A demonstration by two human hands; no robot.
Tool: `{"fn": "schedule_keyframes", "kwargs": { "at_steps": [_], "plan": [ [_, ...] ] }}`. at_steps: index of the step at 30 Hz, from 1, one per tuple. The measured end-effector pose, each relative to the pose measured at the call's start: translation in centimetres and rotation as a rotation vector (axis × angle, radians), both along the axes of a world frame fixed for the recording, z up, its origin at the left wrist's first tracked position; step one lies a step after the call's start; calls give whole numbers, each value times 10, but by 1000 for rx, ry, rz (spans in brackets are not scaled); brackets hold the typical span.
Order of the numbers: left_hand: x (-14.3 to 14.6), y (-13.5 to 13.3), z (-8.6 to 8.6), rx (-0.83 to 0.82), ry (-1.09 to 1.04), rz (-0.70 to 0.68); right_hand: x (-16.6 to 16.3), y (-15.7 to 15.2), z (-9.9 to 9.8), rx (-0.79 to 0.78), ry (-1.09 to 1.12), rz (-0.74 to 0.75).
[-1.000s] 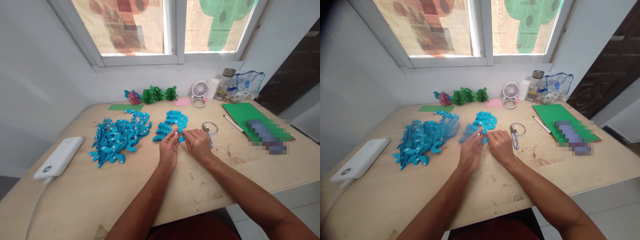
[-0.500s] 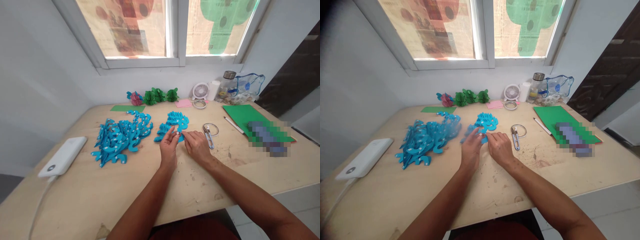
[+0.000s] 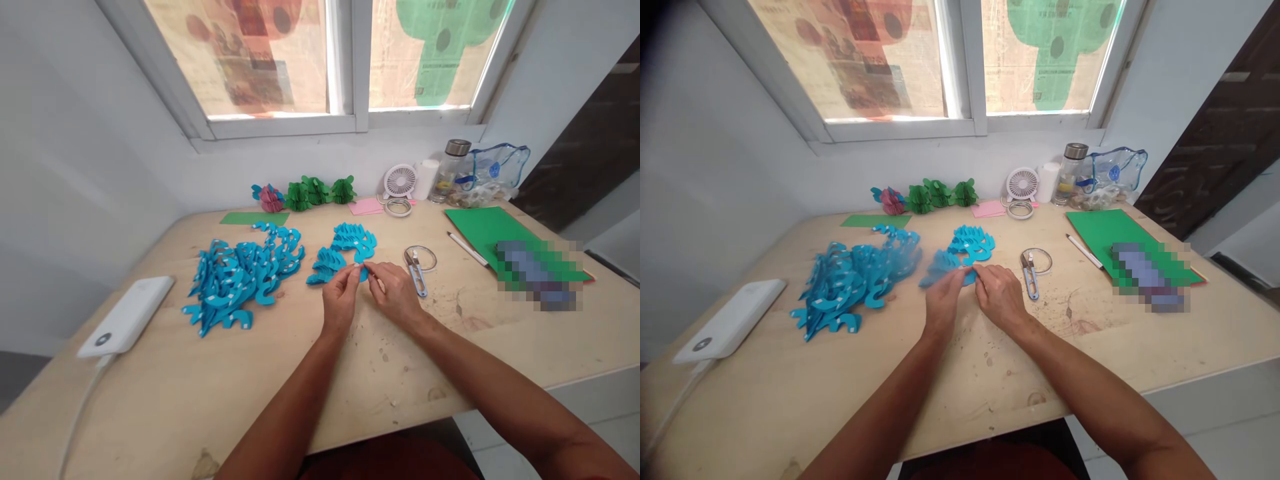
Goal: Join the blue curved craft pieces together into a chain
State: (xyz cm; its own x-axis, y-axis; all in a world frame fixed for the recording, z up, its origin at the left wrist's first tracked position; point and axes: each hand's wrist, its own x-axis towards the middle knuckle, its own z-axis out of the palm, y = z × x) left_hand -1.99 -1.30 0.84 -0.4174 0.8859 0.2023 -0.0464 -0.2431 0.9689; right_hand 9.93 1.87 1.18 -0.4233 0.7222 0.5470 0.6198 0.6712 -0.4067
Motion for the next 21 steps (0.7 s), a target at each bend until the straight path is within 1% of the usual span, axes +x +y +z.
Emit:
{"fn": "schedule_keyframes", "kwargs": {
  "at_steps": [10,15,21],
  "plan": [
    [1,3,-1,-68,-255,-39,0,-1,3,-8,-14,-7],
    [0,4,-1,-70,-274,-32,-2,-4,3,-54,36,20],
    [0,3,2,-51,-259,-58,-4,-7,4,-89,79,27]
  ]
}}
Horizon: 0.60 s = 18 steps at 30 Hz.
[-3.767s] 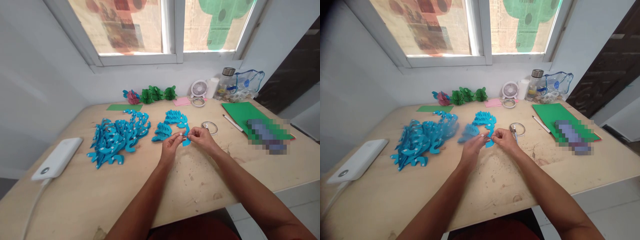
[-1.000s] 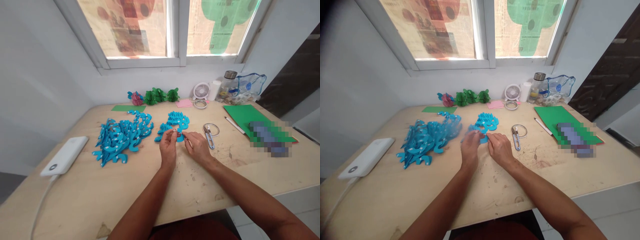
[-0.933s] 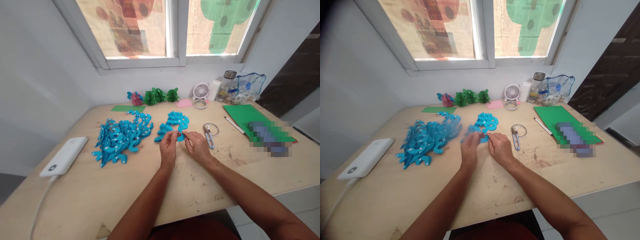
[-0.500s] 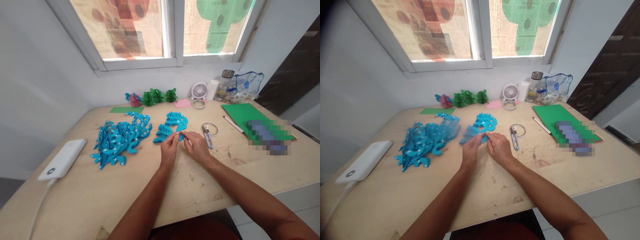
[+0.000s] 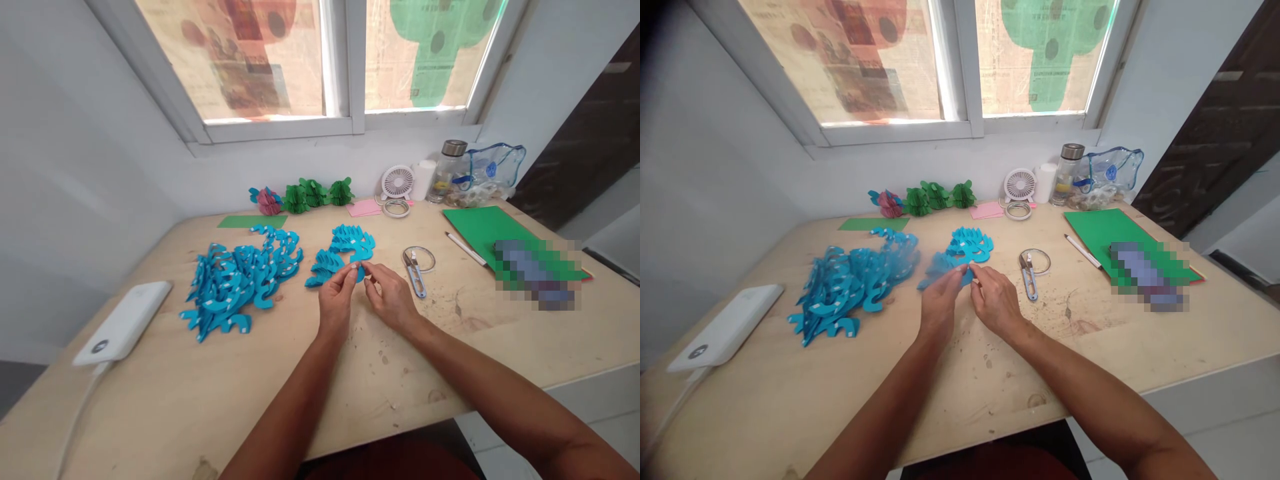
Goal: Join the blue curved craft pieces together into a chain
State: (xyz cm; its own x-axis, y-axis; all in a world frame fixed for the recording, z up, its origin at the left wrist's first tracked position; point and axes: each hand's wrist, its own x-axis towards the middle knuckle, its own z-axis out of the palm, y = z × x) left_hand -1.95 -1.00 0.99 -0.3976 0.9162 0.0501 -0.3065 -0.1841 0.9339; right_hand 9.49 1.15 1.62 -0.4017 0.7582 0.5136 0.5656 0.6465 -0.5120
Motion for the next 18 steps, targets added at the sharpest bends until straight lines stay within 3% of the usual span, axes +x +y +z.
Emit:
{"fn": "schedule_keyframes", "kwargs": {
  "at_steps": [10,18],
  "plan": [
    [0,0,-1,-37,-55,-3,0,2,-2,-94,89,-24],
    [0,-1,-2,-38,-129,-67,6,14,0,-457,350,15]
  ]
}}
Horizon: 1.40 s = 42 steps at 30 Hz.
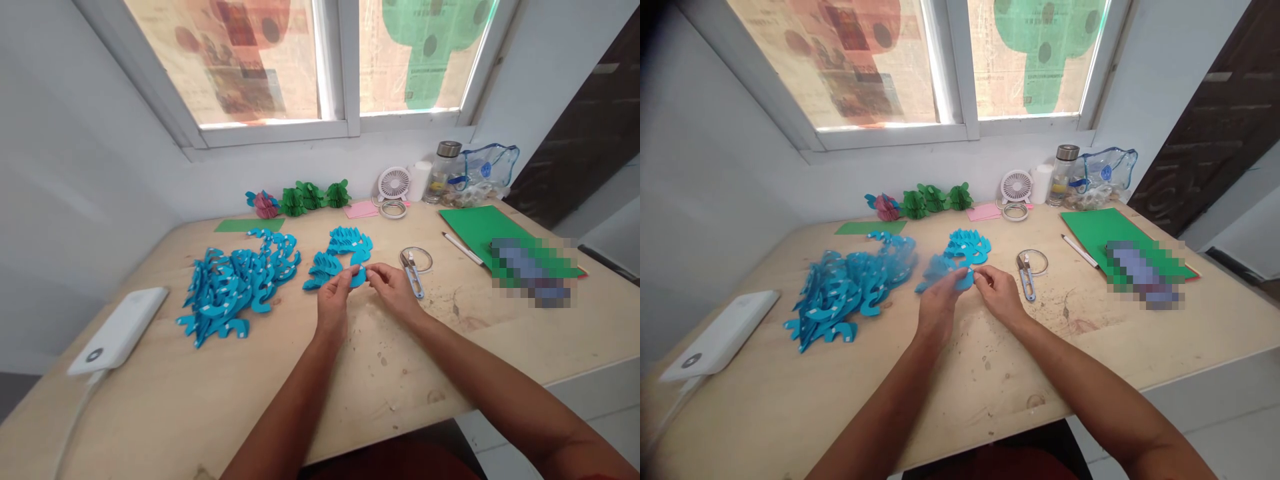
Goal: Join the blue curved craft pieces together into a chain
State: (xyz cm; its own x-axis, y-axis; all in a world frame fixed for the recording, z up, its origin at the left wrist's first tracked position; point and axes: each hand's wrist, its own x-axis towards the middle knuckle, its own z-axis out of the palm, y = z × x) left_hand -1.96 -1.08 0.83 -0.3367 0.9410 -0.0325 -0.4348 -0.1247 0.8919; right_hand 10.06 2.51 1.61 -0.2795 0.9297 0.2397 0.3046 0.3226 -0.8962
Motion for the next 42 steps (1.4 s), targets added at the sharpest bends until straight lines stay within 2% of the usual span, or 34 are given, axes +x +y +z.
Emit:
{"fn": "schedule_keyframes", "kwargs": {
  "at_steps": [5,10,15,23,26,29,33,36,42],
  "plan": [
    [1,-3,-2,7,103,-27,0,5,-1,-144,124,-29],
    [1,-4,0,-12,105,-31,0,4,2,-192,173,14],
    [1,-5,3,-22,100,-1,0,3,5,-201,190,54],
    [5,-6,5,-29,68,-77,1,9,-1,-227,199,34],
    [6,-5,5,-30,98,-32,2,9,0,-214,193,31],
    [5,-4,4,-16,147,47,4,9,4,-136,195,-62],
    [3,-3,-1,25,332,84,5,7,8,-88,193,-85],
    [-1,-4,-5,93,586,138,3,5,10,-173,220,-15],
    [-6,-4,-7,298,1043,334,0,4,10,-354,352,114]
  ]
}}
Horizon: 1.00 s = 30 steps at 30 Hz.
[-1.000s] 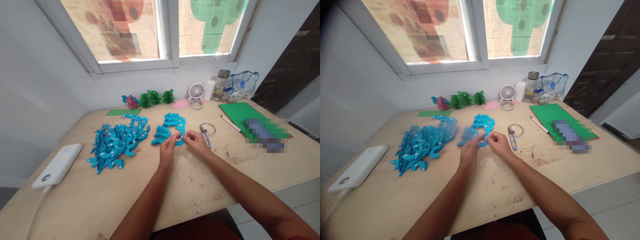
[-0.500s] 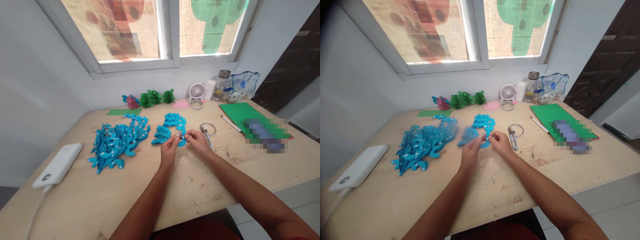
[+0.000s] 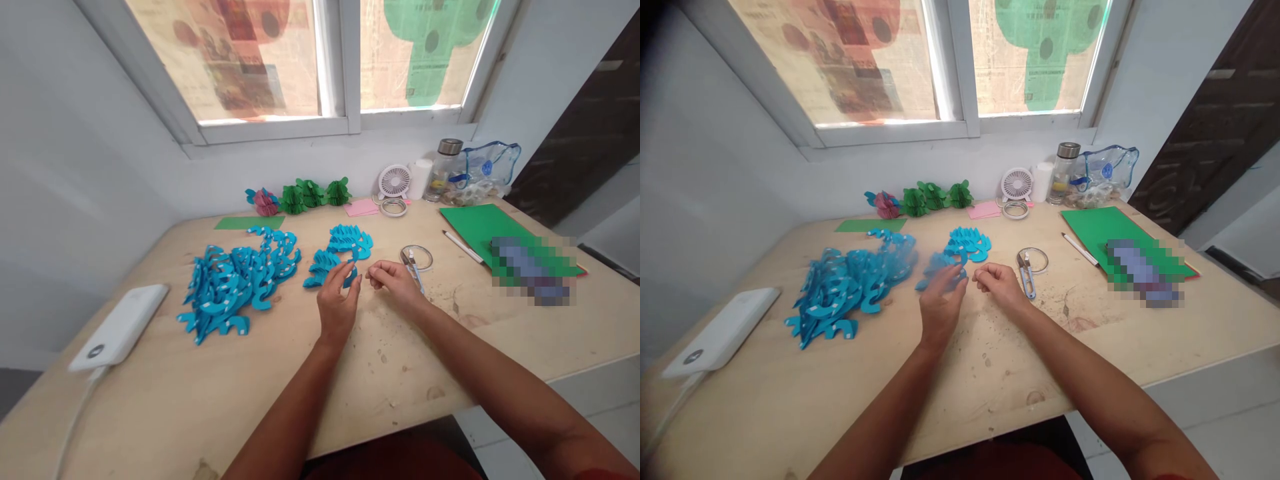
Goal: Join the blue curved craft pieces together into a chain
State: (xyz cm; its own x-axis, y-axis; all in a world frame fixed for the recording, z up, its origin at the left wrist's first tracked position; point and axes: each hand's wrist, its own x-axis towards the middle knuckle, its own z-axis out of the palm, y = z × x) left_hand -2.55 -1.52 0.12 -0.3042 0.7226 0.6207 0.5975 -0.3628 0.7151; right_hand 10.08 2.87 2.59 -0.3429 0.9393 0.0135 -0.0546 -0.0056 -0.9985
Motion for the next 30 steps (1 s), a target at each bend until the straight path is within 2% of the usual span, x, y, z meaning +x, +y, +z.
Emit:
{"fn": "schedule_keyframes", "kwargs": {
  "at_steps": [5,11,14,17,20,22,25,30],
  "plan": [
    [1,0,-2,70,188,36,1,-1,1,-117,45,61],
    [2,-3,1,54,209,-7,0,-3,2,-180,71,52],
    [2,-2,2,-13,98,-48,1,1,1,-169,83,-6],
    [1,1,-1,-132,-156,-133,5,7,-1,-107,96,-99],
    [0,4,-5,-217,-453,-212,7,10,-1,-3,11,-133],
    [1,6,-6,-237,-568,-228,8,9,-1,67,-92,-140],
    [2,5,-3,-249,-616,-239,6,6,-3,149,-187,-112],
    [5,3,3,-280,-605,-286,1,4,-11,204,-142,0]
  ]
}}
